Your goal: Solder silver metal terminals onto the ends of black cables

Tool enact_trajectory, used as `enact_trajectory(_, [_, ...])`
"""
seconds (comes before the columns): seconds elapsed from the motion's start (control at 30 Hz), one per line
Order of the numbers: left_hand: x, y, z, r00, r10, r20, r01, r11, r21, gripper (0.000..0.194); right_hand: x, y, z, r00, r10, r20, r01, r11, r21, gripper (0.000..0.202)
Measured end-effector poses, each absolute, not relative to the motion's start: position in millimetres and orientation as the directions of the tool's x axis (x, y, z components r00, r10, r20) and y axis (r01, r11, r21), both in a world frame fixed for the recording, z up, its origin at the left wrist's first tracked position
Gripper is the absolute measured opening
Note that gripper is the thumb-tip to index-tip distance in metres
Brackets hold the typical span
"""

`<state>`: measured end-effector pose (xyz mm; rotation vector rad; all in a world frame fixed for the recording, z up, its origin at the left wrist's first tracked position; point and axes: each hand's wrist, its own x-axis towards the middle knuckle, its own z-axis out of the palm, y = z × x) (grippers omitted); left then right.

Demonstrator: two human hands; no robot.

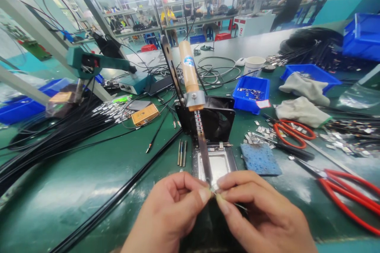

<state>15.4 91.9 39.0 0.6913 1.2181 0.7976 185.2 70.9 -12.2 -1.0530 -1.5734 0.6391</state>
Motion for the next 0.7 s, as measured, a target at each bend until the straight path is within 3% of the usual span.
enact_trajectory(0.7, [14.8, 88.6, 40.5, 0.115, 0.841, -0.529, -0.168, 0.541, 0.824, 0.026, 185.7, 70.1, -11.9, -0.022, 0.874, 0.486, 0.295, 0.470, -0.832, 0.019])
